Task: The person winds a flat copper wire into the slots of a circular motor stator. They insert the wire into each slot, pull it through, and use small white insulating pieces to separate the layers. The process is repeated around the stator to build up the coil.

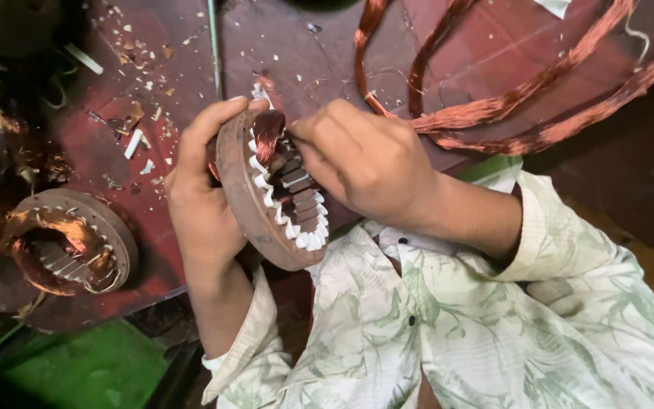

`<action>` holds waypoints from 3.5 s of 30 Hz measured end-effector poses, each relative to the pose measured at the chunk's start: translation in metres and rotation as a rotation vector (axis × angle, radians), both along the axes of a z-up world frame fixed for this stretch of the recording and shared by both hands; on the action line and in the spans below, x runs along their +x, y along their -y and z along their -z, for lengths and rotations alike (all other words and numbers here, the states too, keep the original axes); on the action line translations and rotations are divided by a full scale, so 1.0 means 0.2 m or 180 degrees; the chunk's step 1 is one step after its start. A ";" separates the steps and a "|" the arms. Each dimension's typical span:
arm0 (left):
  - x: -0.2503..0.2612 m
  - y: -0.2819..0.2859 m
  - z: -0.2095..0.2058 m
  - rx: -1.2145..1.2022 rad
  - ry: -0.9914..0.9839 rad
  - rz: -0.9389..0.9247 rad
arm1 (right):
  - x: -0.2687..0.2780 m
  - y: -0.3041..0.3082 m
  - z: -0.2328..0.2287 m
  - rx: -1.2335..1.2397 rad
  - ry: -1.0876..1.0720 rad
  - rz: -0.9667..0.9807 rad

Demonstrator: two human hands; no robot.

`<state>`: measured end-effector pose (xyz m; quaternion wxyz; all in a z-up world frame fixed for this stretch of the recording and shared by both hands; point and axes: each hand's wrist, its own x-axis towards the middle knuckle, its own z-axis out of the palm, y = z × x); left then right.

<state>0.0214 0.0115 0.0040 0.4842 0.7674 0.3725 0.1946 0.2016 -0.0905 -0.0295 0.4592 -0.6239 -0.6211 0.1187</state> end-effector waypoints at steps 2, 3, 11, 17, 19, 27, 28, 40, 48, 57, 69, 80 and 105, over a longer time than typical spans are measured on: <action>-0.01 0.00 0.01 0.0044 0.0006 0.0042 | -0.01 0.00 0.00 -0.0042 -0.0108 0.0069; -0.01 -0.01 0.01 0.0243 0.0013 0.0135 | -0.01 -0.01 0.00 -0.0045 -0.0153 0.0099; -0.04 0.00 0.00 0.0619 0.0117 0.0583 | 0.03 0.00 -0.03 -0.0005 -0.0404 -0.0262; -0.04 0.04 0.07 0.0947 0.0117 0.0358 | 0.04 -0.02 -0.04 0.0113 -0.0544 -0.0445; -0.04 0.04 0.08 0.0959 0.0067 0.0292 | 0.05 -0.03 -0.04 0.0068 -0.0522 -0.0418; -0.08 0.03 0.07 0.0706 0.0042 0.0221 | 0.03 -0.02 -0.01 -0.0107 -0.0609 -0.0194; -0.08 0.03 0.07 0.0697 0.0062 0.0236 | 0.02 -0.02 -0.01 -0.0125 -0.0575 -0.0160; -0.10 0.05 0.05 0.0555 0.0077 0.0250 | 0.06 0.08 -0.02 -0.0037 0.0657 -0.0376; -0.08 0.23 -0.03 0.2262 -0.0619 -0.0529 | 0.05 0.10 -0.02 -0.0097 0.0712 -0.0434; -0.16 0.29 0.08 0.2065 -0.0578 0.0363 | 0.05 0.08 -0.03 -0.0172 0.0357 -0.0482; -0.27 0.24 0.11 0.2385 -0.0752 0.0722 | 0.01 0.11 -0.04 -0.0092 0.0326 -0.0288; -0.41 0.04 -0.04 0.3392 -0.0718 0.1854 | 0.07 -0.02 -0.04 -0.0088 0.1079 -0.1905; -0.18 0.38 0.18 -0.1774 0.3310 -0.1037 | -0.07 0.05 -0.07 -0.0446 0.1517 -0.1284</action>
